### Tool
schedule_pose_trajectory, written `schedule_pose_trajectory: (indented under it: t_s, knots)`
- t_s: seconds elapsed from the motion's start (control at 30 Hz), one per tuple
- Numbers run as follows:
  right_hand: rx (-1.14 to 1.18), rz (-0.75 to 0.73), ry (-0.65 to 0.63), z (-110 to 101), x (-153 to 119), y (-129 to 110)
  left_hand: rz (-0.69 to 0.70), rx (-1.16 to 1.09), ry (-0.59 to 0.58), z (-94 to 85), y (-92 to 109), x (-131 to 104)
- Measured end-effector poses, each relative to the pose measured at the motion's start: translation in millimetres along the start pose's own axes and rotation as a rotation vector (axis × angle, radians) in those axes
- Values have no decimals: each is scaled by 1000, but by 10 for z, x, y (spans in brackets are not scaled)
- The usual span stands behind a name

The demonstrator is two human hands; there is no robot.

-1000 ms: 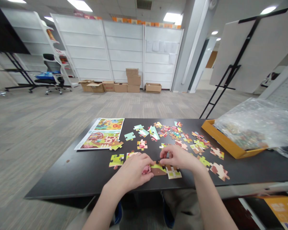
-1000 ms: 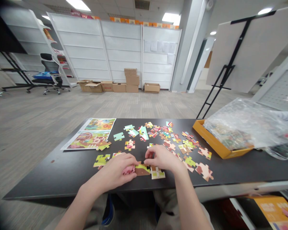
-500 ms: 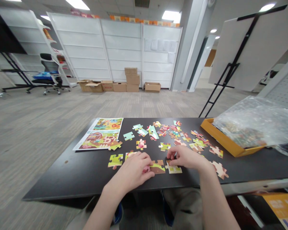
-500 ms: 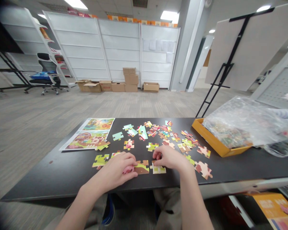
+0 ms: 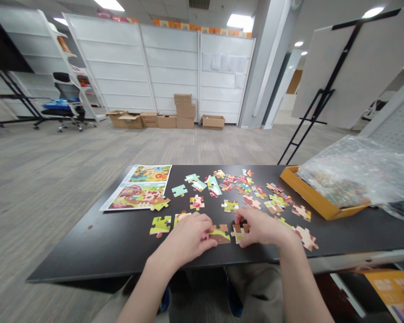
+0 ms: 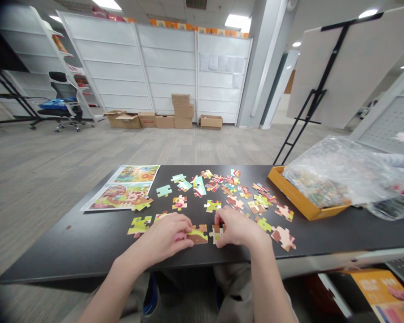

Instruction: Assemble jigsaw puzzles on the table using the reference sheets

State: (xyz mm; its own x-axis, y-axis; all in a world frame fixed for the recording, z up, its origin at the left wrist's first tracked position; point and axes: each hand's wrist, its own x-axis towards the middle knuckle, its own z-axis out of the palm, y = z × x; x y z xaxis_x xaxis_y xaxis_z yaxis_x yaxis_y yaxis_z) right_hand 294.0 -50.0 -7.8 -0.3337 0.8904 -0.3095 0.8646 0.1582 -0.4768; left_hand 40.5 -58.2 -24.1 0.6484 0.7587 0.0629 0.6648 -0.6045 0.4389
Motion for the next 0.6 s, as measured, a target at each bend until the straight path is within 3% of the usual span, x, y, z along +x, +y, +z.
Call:
schedule_pose_trajectory:
  t_s: [0.33,0.6]
  knots:
    - [25,45,20,-41,-14,11,-62,-41,-26,-13,17,27]
    - [47,-51,11,16,27,-27,-55,-65,-9,19,-17,18]
